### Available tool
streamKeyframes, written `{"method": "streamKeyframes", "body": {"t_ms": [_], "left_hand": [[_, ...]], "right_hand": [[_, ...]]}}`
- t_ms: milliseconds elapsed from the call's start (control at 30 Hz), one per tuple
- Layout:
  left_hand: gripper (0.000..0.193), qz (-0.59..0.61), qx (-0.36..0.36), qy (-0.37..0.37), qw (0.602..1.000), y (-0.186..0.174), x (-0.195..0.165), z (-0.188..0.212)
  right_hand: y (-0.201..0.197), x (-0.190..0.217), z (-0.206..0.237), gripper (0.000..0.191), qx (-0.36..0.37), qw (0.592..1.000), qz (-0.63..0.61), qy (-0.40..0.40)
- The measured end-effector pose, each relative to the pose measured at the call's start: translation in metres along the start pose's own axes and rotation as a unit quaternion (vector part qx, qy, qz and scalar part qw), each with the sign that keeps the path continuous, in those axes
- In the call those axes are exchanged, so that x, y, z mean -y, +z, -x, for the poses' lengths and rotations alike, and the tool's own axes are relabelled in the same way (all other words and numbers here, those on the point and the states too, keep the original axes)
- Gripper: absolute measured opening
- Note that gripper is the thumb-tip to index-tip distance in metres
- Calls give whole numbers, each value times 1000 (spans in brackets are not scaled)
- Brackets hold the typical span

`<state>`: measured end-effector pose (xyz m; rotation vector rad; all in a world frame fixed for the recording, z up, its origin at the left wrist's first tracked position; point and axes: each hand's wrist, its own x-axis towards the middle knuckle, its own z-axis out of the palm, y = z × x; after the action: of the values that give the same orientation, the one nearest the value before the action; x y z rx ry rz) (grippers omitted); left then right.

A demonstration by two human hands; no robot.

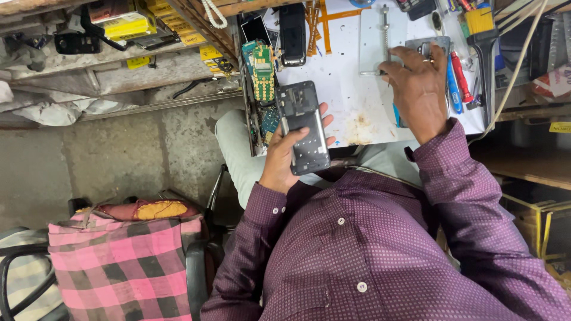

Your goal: The person sits at a repair workbench, presses the power and keypad buttons on a smartphone, removes its back cover and battery, and uses a red screwdriver to unscrew screws from the phone's rear housing. Other phones and disassembled circuit boards lie on the bench around the work area.

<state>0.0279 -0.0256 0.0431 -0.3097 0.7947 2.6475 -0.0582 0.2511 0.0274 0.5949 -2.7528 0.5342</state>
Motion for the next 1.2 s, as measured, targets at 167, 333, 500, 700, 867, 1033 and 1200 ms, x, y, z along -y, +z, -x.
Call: {"method": "streamKeyframes", "body": {"t_ms": [167, 333, 500, 700, 867, 1033, 1200], "left_hand": [[50, 4, -2, -11, 1000, 0, -1, 11], [47, 11, 12, -16, 1000, 0, 1, 7], [42, -23, -6, -7, 1000, 0, -2, 7], [42, -21, -17, -6, 1000, 3, -1, 2], [43, -32, -10, -10, 999, 7, 4, -1], [44, -44, -3, -15, 999, 8, 3, -1], [44, -85, -11, -16, 996, 9, 8, -5]], "right_hand": [[-7, 9, -15, 20, -4, 1000, 10, -9], [-24, 43, -7, 25, -30, 999, 2, -18], [-48, 57, 47, 14, -43, 992, -82, 88], [-62, 31, 87, 19, -96, 972, -11, 213], [-51, 21, 85, 31, -55, 981, 57, 175], [-43, 2, 73, 34, -115, 979, 60, 157], [-49, -22, 63, 23, -68, 980, 59, 180]]}}
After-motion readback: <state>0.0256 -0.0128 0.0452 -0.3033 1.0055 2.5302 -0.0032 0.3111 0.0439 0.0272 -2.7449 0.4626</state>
